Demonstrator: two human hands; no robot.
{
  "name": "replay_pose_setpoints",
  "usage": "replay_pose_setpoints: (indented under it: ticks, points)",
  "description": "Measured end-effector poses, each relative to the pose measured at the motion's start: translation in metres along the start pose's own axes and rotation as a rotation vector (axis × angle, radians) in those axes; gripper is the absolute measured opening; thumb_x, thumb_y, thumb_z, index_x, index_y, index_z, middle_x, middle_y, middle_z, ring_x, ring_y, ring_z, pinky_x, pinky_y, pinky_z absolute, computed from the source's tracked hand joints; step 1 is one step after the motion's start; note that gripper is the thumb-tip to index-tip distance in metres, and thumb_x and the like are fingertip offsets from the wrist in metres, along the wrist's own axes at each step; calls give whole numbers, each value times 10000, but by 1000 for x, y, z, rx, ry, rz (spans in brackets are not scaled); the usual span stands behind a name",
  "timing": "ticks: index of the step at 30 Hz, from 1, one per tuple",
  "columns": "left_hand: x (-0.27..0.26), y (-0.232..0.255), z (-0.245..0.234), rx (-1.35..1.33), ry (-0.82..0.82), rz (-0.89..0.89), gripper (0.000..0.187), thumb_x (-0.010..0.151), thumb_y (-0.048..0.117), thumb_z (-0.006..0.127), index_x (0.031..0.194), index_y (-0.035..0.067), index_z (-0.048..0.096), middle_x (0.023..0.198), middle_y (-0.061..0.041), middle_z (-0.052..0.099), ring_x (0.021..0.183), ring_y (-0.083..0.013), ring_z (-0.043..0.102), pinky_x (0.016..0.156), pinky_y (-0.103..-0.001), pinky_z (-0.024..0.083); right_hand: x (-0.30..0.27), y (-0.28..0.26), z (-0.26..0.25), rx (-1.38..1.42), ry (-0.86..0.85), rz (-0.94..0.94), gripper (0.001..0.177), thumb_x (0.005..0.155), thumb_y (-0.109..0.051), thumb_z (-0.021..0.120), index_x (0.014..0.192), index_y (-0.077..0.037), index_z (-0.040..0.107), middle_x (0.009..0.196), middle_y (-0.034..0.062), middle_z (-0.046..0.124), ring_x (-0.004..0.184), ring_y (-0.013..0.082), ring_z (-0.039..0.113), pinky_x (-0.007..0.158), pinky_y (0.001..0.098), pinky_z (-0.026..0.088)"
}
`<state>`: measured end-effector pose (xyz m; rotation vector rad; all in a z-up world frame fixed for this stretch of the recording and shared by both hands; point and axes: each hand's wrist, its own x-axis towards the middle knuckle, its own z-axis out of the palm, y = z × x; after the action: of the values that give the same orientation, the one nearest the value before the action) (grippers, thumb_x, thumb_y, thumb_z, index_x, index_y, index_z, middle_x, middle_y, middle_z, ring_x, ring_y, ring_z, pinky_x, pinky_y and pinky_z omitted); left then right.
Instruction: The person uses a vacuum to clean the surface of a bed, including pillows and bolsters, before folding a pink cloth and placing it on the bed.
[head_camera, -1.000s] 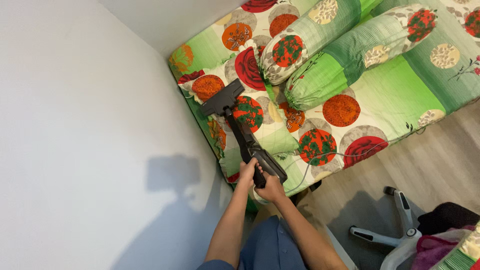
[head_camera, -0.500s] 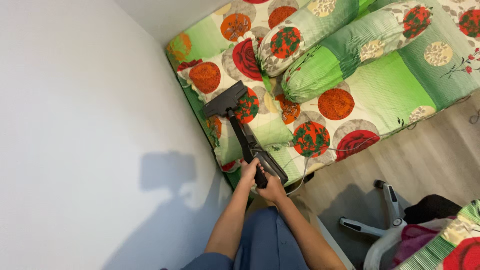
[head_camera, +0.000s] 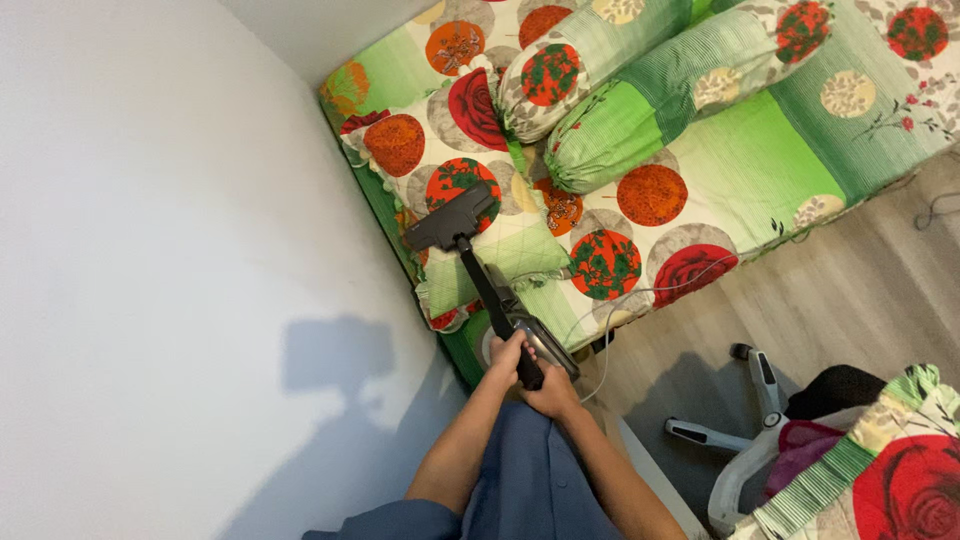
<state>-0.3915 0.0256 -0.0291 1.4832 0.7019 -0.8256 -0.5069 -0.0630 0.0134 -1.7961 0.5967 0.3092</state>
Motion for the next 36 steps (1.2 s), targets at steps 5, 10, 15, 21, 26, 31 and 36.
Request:
replay_pose_setpoints:
  ticks: [5, 10, 15, 21, 26, 31, 36]
  points:
    - [-17, -27, 12, -22, -8, 82, 182, 875, 81, 644, 739, -17, 573, 614, -103, 597, 494, -217, 608, 462, -370, 519, -28, 13, -9, 68, 201, -225, 564, 621, -214, 827, 1113, 31, 703, 974, 280, 734, 926, 414, 725, 800, 452, 564]
    - [-34, -29, 46, -36, -5, 113, 193, 885, 66, 658, 736, -26, 576, 587, -94, 584, 460, -221, 589, 437, -366, 509, -44, 19, -28, 111, 380, -235, 624, 595, -254, 850, 1146, 3, 709, 993, 258, 747, 923, 373, 765, 830, 418, 584]
    - [-52, -16, 80, 33, -107, 135, 148, 868, 64, 633, 746, 26, 558, 590, -84, 579, 458, -216, 592, 422, -364, 490, -46, 28, -56, 167, 359, -184, 512, 617, -231, 827, 1072, -12, 741, 893, 239, 754, 867, 374, 777, 770, 409, 597]
    - [-10, -20, 101, -24, -83, 73, 213, 884, 71, 667, 719, -29, 574, 596, -95, 600, 473, -196, 593, 445, -342, 496, -10, 38, -74, 83, 343, -232, 629, 538, -206, 854, 1116, 4, 720, 1024, 246, 744, 973, 401, 721, 874, 430, 558]
    - [31, 5, 107, 24, 0, 111, 213, 868, 95, 676, 711, -10, 578, 578, -86, 584, 447, -211, 571, 427, -362, 480, 34, 34, -67, 210, 403, -345, 711, 624, -226, 821, 1287, -22, 663, 1195, 222, 723, 1129, 359, 715, 972, 414, 545]
    - [75, 67, 110, -17, -25, 118, 239, 869, 98, 681, 701, -28, 567, 582, -118, 597, 463, -225, 593, 445, -364, 496, 95, -9, -89, 186, 332, -360, 774, 659, -278, 836, 1375, -80, 619, 1267, 225, 689, 1165, 371, 679, 986, 417, 531]
    - [121, 131, 121, -65, 4, 124, 182, 858, 70, 689, 734, -18, 589, 626, -103, 611, 508, -213, 616, 485, -361, 536, 155, -53, -120, 157, 273, -288, 711, 611, -262, 788, 1295, -111, 668, 1174, 230, 706, 1079, 383, 682, 913, 444, 551]
